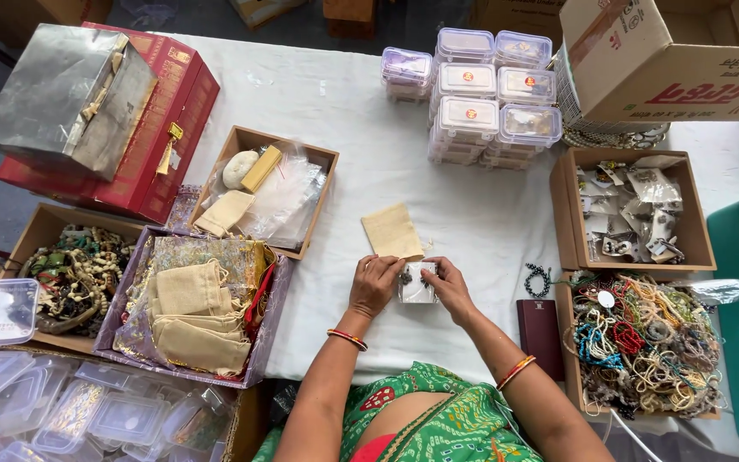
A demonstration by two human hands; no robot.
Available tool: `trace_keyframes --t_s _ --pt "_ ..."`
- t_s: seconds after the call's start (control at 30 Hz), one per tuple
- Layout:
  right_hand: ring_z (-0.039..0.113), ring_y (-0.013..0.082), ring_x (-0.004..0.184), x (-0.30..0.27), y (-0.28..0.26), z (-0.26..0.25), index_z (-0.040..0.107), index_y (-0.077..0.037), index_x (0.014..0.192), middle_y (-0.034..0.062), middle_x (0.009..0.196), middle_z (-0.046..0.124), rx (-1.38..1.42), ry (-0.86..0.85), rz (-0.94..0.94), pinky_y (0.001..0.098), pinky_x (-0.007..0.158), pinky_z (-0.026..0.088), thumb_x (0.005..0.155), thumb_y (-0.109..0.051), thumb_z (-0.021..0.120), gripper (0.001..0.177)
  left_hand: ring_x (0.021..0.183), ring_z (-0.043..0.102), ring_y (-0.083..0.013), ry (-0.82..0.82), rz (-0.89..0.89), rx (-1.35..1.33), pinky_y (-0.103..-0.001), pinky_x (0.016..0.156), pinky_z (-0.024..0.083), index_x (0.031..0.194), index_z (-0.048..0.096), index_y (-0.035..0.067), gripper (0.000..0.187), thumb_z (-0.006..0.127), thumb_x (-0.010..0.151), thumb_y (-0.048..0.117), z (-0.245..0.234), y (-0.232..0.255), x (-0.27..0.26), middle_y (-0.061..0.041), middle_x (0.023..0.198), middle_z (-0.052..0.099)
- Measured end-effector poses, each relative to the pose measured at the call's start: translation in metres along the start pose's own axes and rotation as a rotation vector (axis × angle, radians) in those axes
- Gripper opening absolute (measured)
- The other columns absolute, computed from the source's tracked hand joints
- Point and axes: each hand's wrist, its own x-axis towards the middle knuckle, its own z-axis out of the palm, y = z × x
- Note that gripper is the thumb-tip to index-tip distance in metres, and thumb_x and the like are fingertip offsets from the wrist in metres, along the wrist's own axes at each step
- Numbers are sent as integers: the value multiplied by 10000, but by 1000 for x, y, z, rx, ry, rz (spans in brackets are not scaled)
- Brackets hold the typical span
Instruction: The person takes small jewelry items from a box, places them into small beige cloth pouches, ties the pouches shut, and then places the pouches into small clear plastic containers with lids. The containers are then stacked on the table.
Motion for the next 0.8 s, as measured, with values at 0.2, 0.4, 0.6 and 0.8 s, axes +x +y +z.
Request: trace_keyframes --t_s 0.2,0.4,0.6,0.8 --pt "643 105 818 7 6 17 635 -21 1140 44 914 707 -105 137 47 264 677 503 949 -107 712 223 1067 659 -197 -38 30 -33 -417 1044 463 1214 719 94 355 682 861 70 -7 4 2 -15 1138 678" --pt "626 90 803 16 6 18 691 -100 1188 20 901 683 -149 36 42 251 700 507 968 -127 650 226 1088 661 -202 -57 37 -15 -411 1055 463 1239 718 94 373 656 873 61 -6 3 1 -18 1167 682" --pt "722 142 825 19 -10 22 594 -14 1071 84 936 746 -227 145 -80 310 744 590 849 -62 782 295 1073 663 -213 -75 43 -13 -416 1041 468 1231 716 90 356 652 882 67 -4 2 -1 -27 1162 685" --pt "683 164 824 26 -16 30 574 -44 1198 85 963 679 -549 358 -119 320 725 559 772 -83 850 509 1056 673 -211 -62 33 -30 -413 1038 480 1218 716 98 348 632 885 42 2 0 -4 -26 1136 689"
